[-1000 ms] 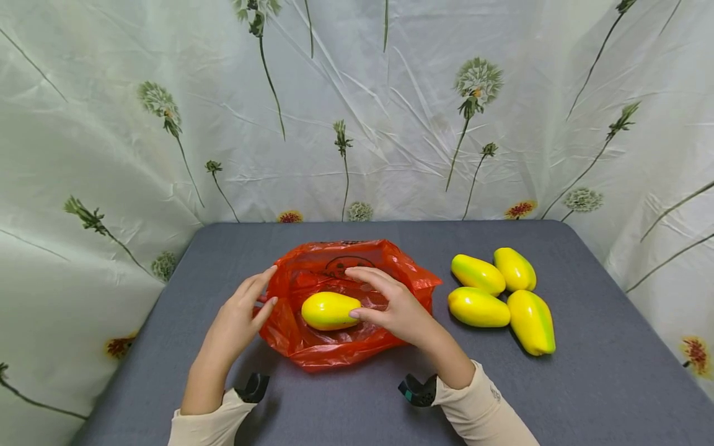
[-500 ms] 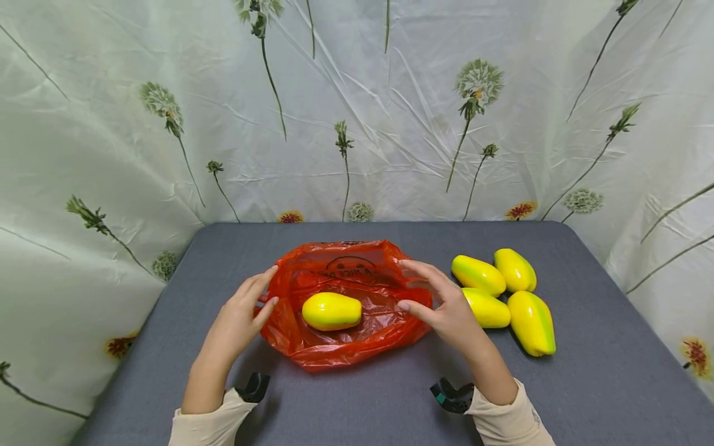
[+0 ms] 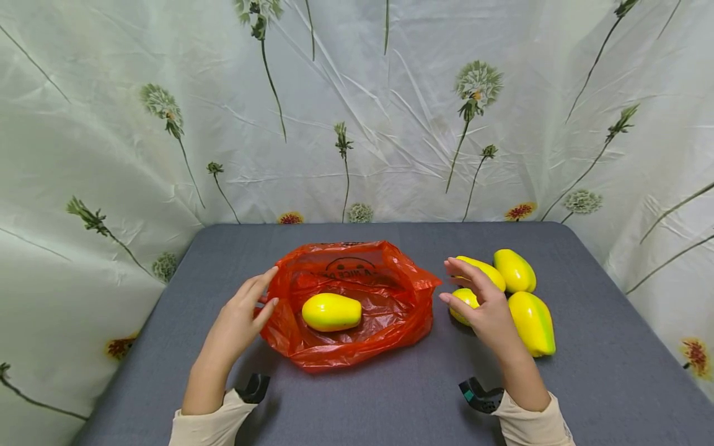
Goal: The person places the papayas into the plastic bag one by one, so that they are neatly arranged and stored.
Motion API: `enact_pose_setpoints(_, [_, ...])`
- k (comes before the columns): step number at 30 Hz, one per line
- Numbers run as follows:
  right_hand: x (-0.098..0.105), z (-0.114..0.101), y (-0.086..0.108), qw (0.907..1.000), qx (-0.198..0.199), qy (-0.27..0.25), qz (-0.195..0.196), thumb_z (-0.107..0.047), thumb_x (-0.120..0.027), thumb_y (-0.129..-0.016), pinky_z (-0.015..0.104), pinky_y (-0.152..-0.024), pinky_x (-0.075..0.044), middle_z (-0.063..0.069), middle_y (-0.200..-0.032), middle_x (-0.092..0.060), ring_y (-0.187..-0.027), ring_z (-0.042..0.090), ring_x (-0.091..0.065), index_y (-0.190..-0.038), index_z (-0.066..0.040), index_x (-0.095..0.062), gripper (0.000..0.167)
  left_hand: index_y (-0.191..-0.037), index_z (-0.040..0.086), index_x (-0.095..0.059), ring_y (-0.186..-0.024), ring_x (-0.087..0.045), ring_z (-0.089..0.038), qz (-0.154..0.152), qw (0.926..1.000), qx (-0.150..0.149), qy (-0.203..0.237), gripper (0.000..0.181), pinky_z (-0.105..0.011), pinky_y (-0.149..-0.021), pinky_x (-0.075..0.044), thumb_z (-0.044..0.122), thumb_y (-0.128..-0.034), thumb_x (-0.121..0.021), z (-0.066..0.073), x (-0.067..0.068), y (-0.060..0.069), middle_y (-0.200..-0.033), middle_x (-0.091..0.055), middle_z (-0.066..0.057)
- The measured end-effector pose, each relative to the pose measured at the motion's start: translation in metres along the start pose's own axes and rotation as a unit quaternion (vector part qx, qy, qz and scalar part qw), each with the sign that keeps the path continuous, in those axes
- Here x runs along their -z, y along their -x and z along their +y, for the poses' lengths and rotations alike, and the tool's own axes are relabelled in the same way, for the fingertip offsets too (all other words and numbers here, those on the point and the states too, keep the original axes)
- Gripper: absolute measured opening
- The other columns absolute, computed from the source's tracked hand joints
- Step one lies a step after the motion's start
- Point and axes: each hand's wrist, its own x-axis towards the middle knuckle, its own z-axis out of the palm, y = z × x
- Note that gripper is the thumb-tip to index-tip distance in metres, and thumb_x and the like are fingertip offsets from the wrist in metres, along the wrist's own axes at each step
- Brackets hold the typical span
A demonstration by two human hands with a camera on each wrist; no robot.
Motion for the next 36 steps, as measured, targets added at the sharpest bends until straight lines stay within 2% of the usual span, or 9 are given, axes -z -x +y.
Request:
enact_pose_setpoints(9, [0.025,0.014,0.006,0.9961,-0.032,0.067,0.047,0.016,-0.069,-0.068,0.015,-0.086,-0.039,0.018,-0.116,-0.052,-0.105,0.007,-0.049,-0.127,0.002,-0.047,0.065,-0.135,0.011,-0.041,-0.082,-0.057,-0.023,-0.011,0.9999,0.01,-0.002,0.059,-0.041,-0.064,-0.051,0.009,-0.0815,-0.066,0.001,0.001,0.0,-0.118,-0.049,-0.013])
enact_pose_setpoints(15, [0.042,0.03,0.012,0.9883,-0.06,0.116,0.078,0.011,-0.068,-0.071,0.013,-0.085,-0.037,0.018,-0.115,-0.052,-0.103,0.006,-0.049,-0.128,-0.002,-0.048,0.061,-0.135,0.012,-0.04,-0.083,-0.057,-0.023,-0.013,0.9998,0.014,0.002,0.059,-0.041,-0.065,-0.051,0.008,-0.082,-0.065,0.001,0.001,0.0,-0.119,-0.049,-0.013])
enact_pose_setpoints(18, [0.059,0.076,0.026,0.9772,-0.089,0.17,0.09,-0.006,-0.07,-0.077,0.011,-0.085,-0.035,0.006,-0.12,-0.053,-0.104,0.005,-0.049,-0.132,-0.016,-0.046,0.06,-0.135,0.012,-0.04,-0.083,-0.057,-0.023,-0.015,0.9997,0.017,0.001,0.059,-0.042,-0.065,-0.051,0.008,-0.0821,-0.065,0.001,0.001,0.0,-0.119,-0.049,-0.013])
enact_pose_setpoints(22, [0.083,0.125,0.043,0.9588,-0.129,0.233,0.1,-0.028,-0.068,-0.08,0.011,-0.083,-0.032,-0.008,-0.123,-0.05,-0.105,0.003,-0.047,-0.134,-0.029,-0.042,0.06,-0.135,0.011,-0.04,-0.083,-0.057,-0.023,-0.012,0.9998,0.013,-0.001,0.059,-0.042,-0.065,-0.051,0.008,-0.0818,-0.065,0.0,0.001,0.001,-0.119,-0.049,-0.013])
enact_pose_setpoints(27, [0.097,0.115,0.05,0.9495,-0.178,0.242,0.091,-0.03,-0.064,-0.084,0.018,-0.087,-0.034,0.004,-0.124,-0.049,-0.107,0.008,-0.046,-0.136,-0.022,-0.04,0.058,-0.135,0.011,-0.04,-0.083,-0.058,-0.023,-0.011,0.9999,0.011,-0.001,0.059,-0.042,-0.065,-0.05,0.009,-0.082,-0.065,0.0,0.0,0.001,-0.119,-0.049,-0.013])
enact_pose_setpoints(28, [0.099,0.112,0.05,0.9496,-0.19,0.233,0.089,-0.029,-0.063,-0.084,0.022,-0.09,-0.035,0.007,-0.125,-0.049,-0.108,0.012,-0.046,-0.136,-0.02,-0.039,0.058,-0.135,0.011,-0.04,-0.083,-0.058,-0.023,-0.012,0.9999,0.012,-0.001,0.059,-0.042,-0.065,-0.05,0.009,-0.0821,-0.065,0.0,0.0,0.001,-0.119,-0.049,-0.013])
enact_pose_setpoints(31, [0.103,0.105,0.053,0.9427,-0.234,0.223,0.082,-0.031,-0.062,-0.084,0.024,-0.091,-0.035,0.01,-0.126,-0.047,-0.11,0.017,-0.046,-0.137,-0.017,-0.038,0.059,-0.135,0.011,-0.04,-0.083,-0.058,-0.023,-0.012,0.9999,0.012,-0.001,0.058,-0.042,-0.064,-0.05,0.009,-0.0823,-0.065,0.0,0.0,0.001,-0.119,-0.049,-0.013])
enact_pose_setpoints(34, [0.104,0.091,0.053,0.9385,-0.275,0.197,0.069,-0.031,-0.061,-0.086,0.036,-0.094,-0.034,0.017,-0.129,-0.043,-0.114,0.03,-0.042,-0.137,-0.009,-0.036,0.061,-0.135,0.011,-0.041,-0.082,-0.058,-0.023,-0.008,0.9999,0.01,-0.001,0.058,-0.041,-0.064,-0.05,0.008,-0.082,-0.065,0.0,0.0,0.001,-0.119,-0.049,-0.013])
enact_pose_setpoints(36, [0.104,0.085,0.054,0.9353,-0.291,0.192,0.059,-0.032,-0.06,-0.086,0.031,-0.094,-0.034,0.021,-0.13,-0.041,-0.115,0.03,-0.041,-0.136,-0.005,-0.035,0.062,-0.135,0.011,-0.041,-0.082,-0.058,-0.022,-0.006,0.9999,0.008,-0.001,0.058,-0.041,-0.064,-0.05,0.008,-0.0819,-0.065,0.0,0.0,0.0,-0.119,-0.049,-0.013])
